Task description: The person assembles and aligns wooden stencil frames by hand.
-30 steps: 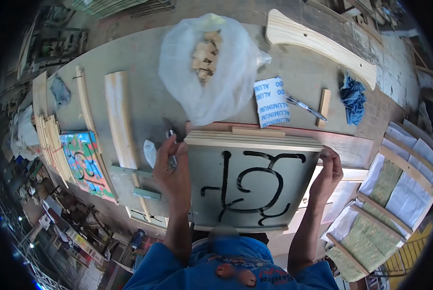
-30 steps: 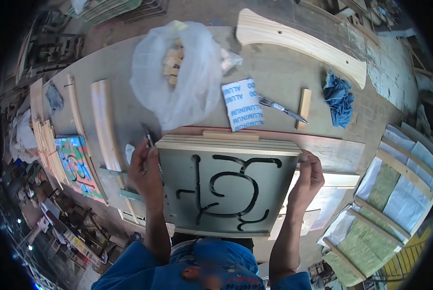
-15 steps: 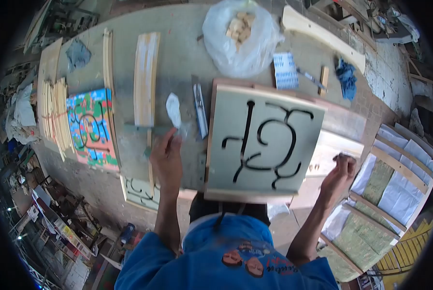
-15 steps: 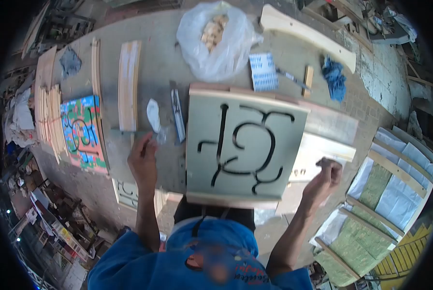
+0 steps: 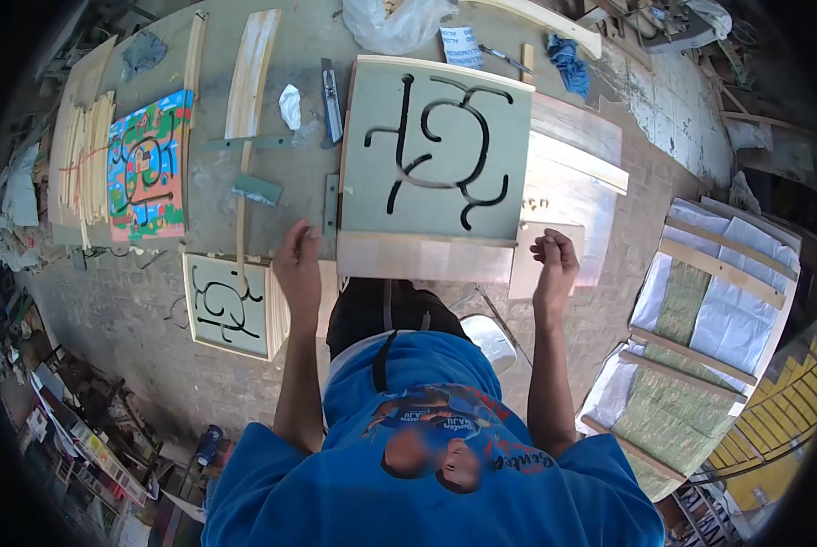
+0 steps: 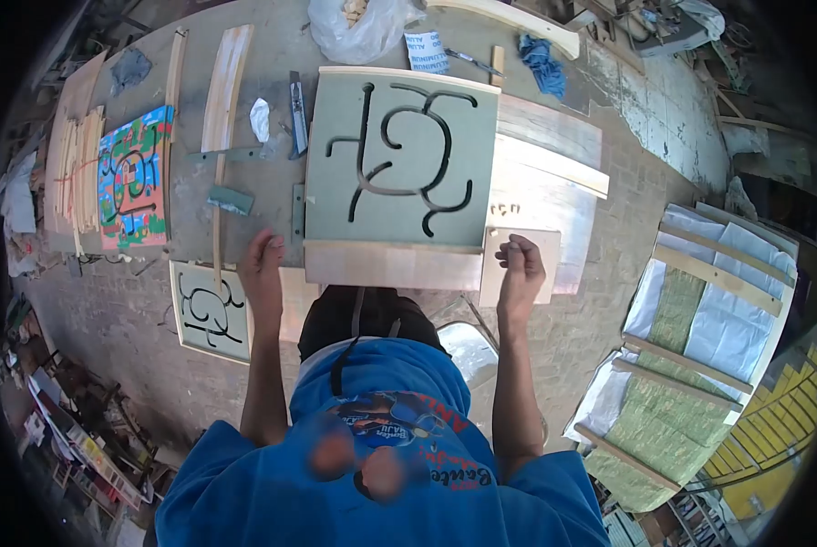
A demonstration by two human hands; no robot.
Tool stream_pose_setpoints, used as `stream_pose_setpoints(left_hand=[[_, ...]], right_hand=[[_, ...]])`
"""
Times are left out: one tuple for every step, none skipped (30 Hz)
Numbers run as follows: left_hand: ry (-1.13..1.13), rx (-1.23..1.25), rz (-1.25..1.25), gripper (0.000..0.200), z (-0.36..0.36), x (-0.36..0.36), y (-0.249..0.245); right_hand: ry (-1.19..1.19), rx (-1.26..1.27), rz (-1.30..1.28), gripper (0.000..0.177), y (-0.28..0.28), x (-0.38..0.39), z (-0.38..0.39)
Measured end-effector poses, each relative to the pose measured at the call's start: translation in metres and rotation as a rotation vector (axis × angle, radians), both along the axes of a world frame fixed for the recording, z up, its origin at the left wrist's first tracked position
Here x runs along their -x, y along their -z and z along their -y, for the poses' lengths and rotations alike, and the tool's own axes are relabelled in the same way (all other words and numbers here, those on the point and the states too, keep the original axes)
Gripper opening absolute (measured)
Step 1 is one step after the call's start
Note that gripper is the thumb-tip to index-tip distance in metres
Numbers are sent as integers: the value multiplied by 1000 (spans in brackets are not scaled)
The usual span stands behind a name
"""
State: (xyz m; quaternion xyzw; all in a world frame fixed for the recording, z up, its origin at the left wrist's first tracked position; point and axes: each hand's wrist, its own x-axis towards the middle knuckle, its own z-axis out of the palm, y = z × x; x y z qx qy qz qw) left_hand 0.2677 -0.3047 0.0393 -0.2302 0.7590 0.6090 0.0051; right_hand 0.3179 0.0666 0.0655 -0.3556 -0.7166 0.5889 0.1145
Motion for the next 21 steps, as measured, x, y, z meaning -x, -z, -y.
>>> stream_pose_setpoints(left_hand=[[-13,20,-35,24,-8,-7,4],[-23,40,-68,24,-13,-13,9],[-26,10,-127,23,-16,-20,18],[-22,11,-145,23,-21,-24,23],[-39,26,-178,22,-27,-25,25],[-59,43,-208,22,-33,-28,26],[-59,29,-165,21,-38,-29,25],[-61,30,-183,21,-43,-28,25],[-74,12,-209,21,-47,-28,28],[-85,-6,-228,21,-49,-29,29],[-86,-4,-237,21,-49,-31,29],[-95,11,-223,21,-49,-32,30],[-102,25,-207,21,-49,-33,33],[-98,25,-213,21,-49,-35,36],[-106,15,-239,21,-50,-36,39],[-115,3,-265,21,-51,-36,37],[-114,2,-272,21,-52,-37,35],[-118,25,-275,21,-53,-38,33],[-122,48,-278,20,-54,-38,31],[-120,47,-282,20,-54,-38,33],[-120,62,-292,19,-54,-37,34]], right_hand=[[5,10,6,19,9,-9,-3],[9,8,11,20,18,-16,-4],[4,26,40,21,27,-22,-5],[-3,43,66,22,32,-25,-6],[-35,56,92,23,42,-28,-8],[-102,54,78,22,52,-32,-9],[-122,70,54,24,53,-33,-5],[-144,86,28,25,55,-32,-1],[-149,87,11,25,56,-31,2],[-138,87,-10,26,56,-32,6],[-124,86,-30,27,56,-33,8],[-123,88,-40,27,55,-33,10],[-138,77,-49,28,56,-35,10],[-152,66,-57,29,55,-37,10],[-150,65,-65,29,55,-38,10],[-156,62,-70,30,58,-39,10],[-162,60,-74,31,61,-40,10],[-161,59,-80,31,64,-41,8],[-170,66,-75,29,65,-42,7],[-180,74,-68,28,65,-43,6],[-177,73,-71,28,65,-45,6]])
